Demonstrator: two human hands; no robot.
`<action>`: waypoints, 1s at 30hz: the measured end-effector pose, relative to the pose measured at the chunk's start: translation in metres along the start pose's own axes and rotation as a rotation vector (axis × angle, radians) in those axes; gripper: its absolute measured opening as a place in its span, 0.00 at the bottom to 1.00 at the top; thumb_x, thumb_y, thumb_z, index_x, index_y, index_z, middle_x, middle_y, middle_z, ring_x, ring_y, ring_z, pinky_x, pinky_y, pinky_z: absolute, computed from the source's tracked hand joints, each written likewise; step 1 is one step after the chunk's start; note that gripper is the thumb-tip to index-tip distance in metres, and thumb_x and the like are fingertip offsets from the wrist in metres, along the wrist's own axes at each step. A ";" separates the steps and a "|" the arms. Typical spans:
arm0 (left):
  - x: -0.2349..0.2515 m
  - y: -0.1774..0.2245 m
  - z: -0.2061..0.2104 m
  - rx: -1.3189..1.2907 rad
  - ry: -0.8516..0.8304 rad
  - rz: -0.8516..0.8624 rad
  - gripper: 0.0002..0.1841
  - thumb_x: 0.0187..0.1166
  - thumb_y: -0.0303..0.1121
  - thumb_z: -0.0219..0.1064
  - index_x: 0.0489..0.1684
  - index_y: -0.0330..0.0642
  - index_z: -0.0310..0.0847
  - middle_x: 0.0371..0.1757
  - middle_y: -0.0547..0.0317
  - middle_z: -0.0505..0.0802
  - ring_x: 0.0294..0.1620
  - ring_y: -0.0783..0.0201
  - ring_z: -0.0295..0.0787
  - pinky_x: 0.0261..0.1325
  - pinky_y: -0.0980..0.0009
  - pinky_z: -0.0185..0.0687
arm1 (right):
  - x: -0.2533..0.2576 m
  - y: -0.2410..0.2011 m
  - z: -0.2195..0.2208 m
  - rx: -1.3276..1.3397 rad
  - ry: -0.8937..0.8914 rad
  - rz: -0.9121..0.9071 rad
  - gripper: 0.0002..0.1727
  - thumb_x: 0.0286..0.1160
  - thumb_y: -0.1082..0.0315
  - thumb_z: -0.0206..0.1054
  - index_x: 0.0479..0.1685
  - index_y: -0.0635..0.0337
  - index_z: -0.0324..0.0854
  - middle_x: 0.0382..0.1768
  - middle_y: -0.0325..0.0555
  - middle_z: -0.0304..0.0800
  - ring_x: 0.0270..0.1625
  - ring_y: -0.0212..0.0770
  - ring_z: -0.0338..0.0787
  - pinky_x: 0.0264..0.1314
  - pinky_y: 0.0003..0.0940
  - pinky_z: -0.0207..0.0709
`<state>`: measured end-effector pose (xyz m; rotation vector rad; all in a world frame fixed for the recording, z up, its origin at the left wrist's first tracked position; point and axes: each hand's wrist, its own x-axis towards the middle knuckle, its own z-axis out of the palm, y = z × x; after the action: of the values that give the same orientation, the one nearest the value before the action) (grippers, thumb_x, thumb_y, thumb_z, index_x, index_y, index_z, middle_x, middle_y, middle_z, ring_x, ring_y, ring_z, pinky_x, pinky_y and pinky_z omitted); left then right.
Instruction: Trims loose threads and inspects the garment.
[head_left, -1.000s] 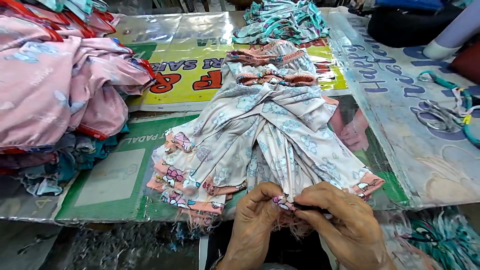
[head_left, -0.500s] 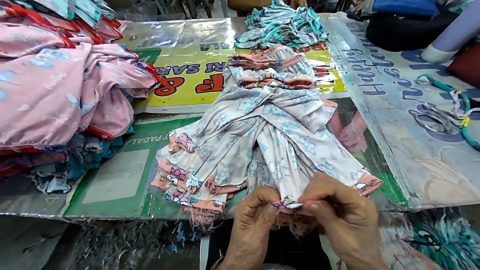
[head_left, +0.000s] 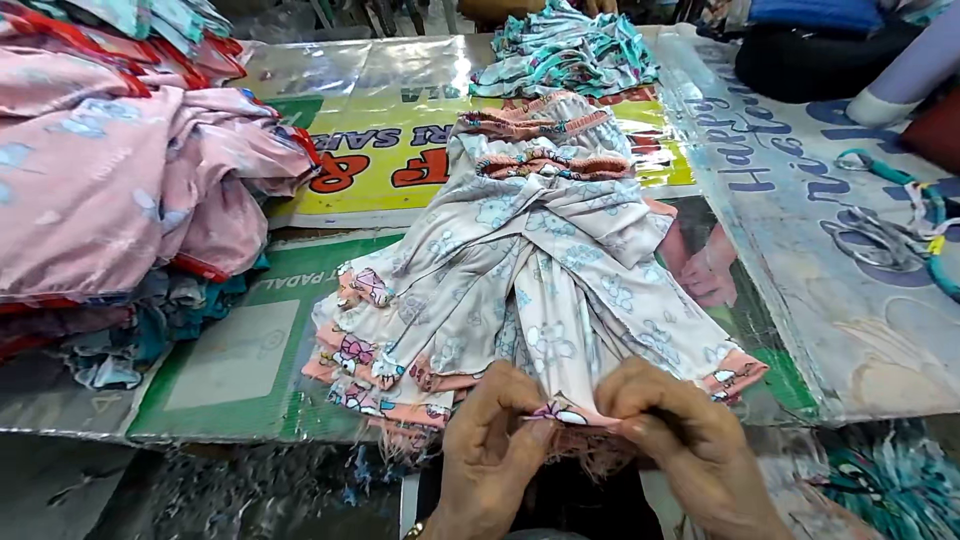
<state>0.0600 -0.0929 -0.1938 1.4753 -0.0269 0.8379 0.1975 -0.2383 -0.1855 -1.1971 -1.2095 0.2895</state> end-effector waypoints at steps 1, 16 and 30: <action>0.004 0.003 -0.002 0.130 -0.017 0.057 0.03 0.84 0.37 0.67 0.45 0.53 0.85 0.53 0.73 0.86 0.59 0.79 0.81 0.61 0.83 0.77 | 0.000 -0.003 -0.005 0.096 -0.027 0.020 0.13 0.92 0.59 0.58 0.42 0.59 0.78 0.39 0.38 0.84 0.44 0.20 0.84 0.46 0.12 0.77; 0.032 0.018 0.023 -0.257 -0.101 -0.310 0.10 0.85 0.26 0.63 0.59 0.43 0.75 0.38 0.62 0.95 0.41 0.72 0.95 0.51 0.75 0.90 | -0.002 -0.015 -0.023 -0.383 0.232 0.065 0.14 0.86 0.55 0.65 0.49 0.56 0.84 0.45 0.35 0.85 0.47 0.17 0.84 0.48 0.09 0.80; 0.031 0.019 0.036 -0.300 -0.008 -0.334 0.10 0.81 0.22 0.64 0.57 0.41 0.76 0.34 0.61 0.95 0.36 0.71 0.95 0.45 0.75 0.91 | -0.017 -0.020 -0.017 -0.680 0.214 -0.281 0.04 0.86 0.63 0.66 0.47 0.51 0.82 0.46 0.37 0.82 0.47 0.26 0.84 0.50 0.16 0.78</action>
<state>0.0898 -0.1115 -0.1565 1.1594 0.0834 0.5303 0.1964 -0.2684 -0.1763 -1.5585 -1.3063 -0.4898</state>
